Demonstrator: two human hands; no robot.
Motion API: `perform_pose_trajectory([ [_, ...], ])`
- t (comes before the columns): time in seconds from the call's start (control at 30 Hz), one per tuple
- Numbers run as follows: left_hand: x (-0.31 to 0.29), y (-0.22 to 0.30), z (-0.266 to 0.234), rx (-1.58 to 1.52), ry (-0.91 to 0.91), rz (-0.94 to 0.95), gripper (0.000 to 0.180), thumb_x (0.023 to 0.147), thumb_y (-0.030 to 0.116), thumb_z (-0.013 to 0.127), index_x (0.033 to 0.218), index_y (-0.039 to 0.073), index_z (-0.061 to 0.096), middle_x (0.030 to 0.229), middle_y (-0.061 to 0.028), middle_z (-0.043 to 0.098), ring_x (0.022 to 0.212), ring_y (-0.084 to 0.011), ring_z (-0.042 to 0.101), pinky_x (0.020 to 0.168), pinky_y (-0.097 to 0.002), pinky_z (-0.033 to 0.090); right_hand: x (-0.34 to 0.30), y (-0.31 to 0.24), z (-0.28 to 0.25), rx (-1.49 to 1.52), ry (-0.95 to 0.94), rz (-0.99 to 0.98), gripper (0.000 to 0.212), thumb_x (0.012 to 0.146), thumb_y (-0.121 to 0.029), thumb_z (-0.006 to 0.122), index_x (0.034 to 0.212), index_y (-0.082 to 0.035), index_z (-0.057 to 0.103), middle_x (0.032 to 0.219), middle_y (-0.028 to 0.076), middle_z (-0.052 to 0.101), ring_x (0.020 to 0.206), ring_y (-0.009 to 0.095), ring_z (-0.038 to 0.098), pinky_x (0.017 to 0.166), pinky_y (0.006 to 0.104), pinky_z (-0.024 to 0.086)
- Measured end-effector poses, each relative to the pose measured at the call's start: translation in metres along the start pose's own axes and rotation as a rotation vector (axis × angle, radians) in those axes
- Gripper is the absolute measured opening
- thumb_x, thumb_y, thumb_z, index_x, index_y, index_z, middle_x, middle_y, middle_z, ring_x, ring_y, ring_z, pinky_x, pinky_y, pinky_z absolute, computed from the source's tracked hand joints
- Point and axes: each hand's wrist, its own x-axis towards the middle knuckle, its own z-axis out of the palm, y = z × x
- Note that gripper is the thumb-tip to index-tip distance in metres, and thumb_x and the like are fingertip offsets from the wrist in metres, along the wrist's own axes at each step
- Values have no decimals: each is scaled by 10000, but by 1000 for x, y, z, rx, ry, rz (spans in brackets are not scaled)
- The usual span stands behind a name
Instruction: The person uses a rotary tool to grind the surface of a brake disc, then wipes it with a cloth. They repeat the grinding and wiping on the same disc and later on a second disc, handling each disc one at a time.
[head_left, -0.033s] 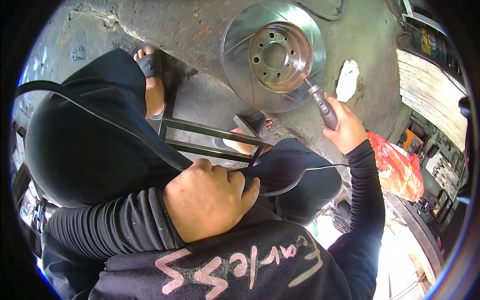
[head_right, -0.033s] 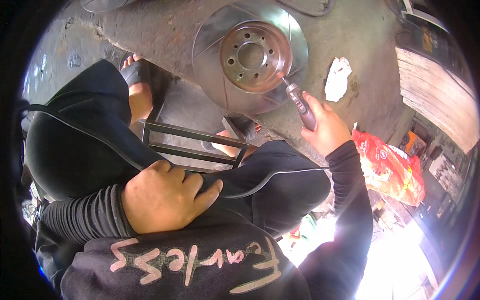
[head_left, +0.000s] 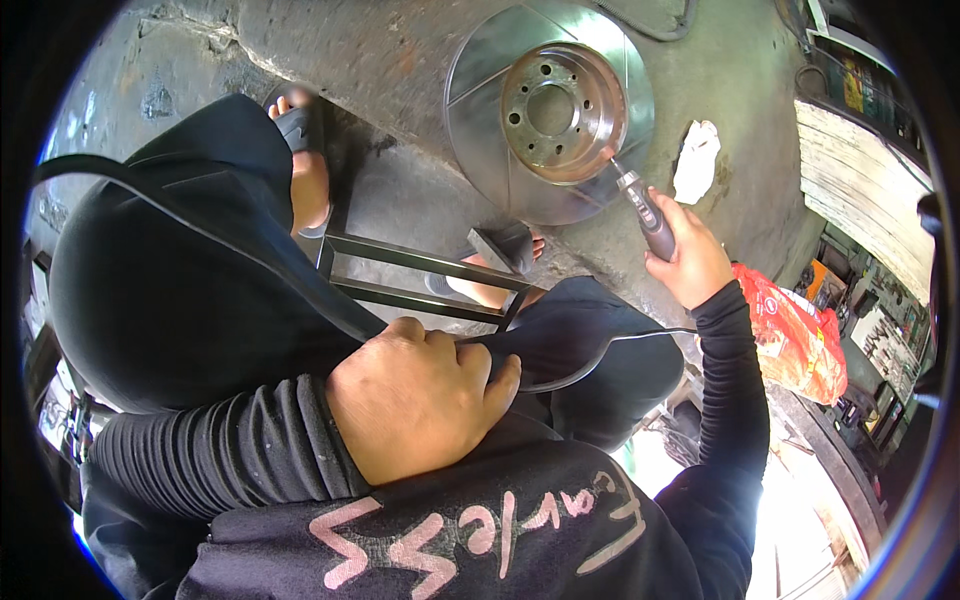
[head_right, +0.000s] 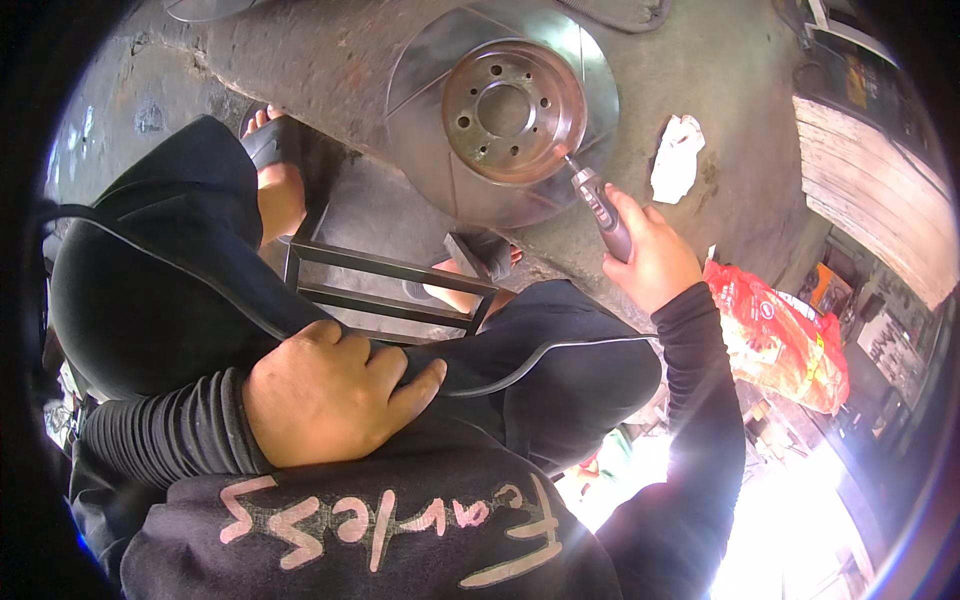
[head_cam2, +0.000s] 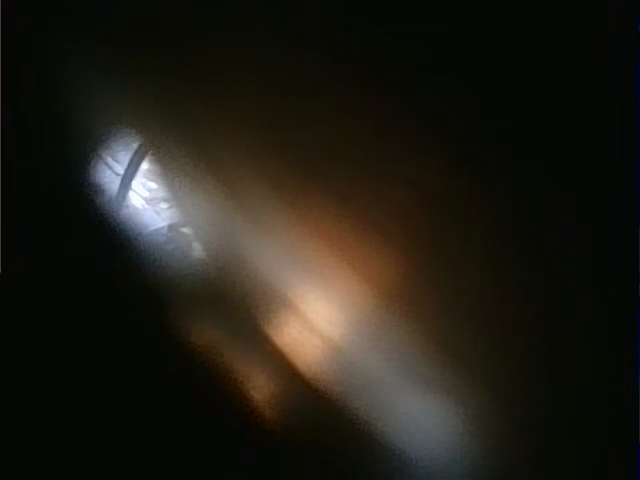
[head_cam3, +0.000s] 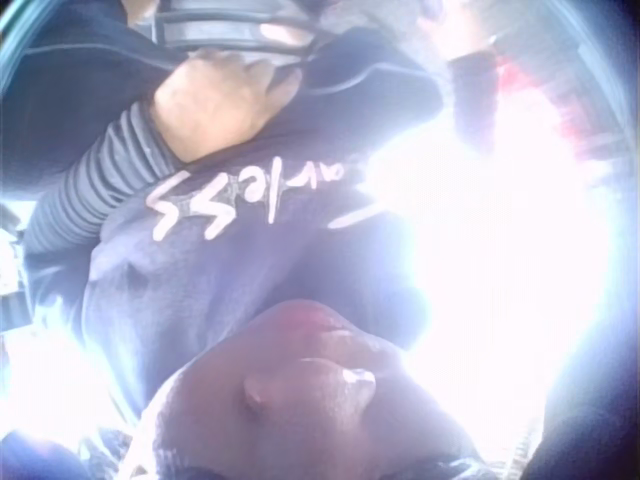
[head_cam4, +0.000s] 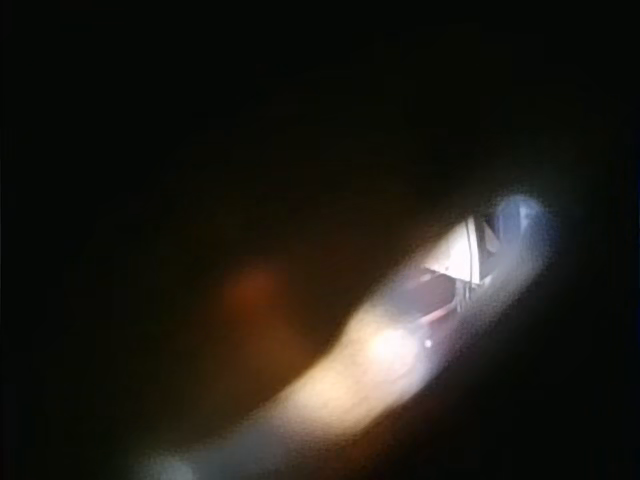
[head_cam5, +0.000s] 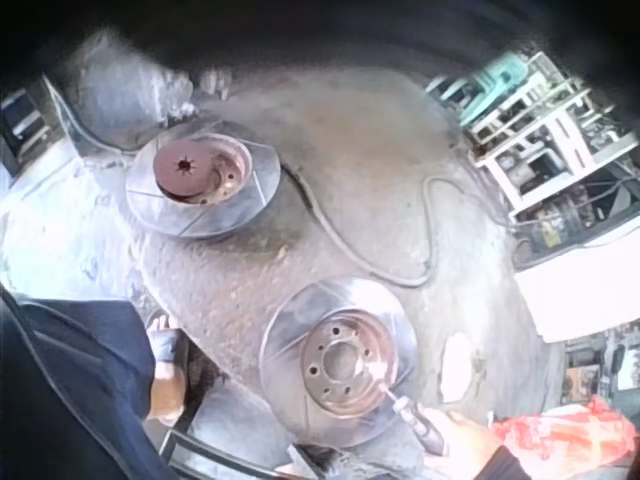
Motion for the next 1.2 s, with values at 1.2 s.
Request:
perform_pose_trajectory([
  [1.2, 6, -1, 6, -5, 73, 27, 389, 755, 213, 573, 1110, 95, 678, 786, -22, 585, 651, -150, 556, 579, -282, 455, -3, 10, 28, -76, 66, -77, 737, 721, -95, 681, 1403, -190, 420, 964, 142, 557, 679, 297, 629, 669, 419, 518],
])
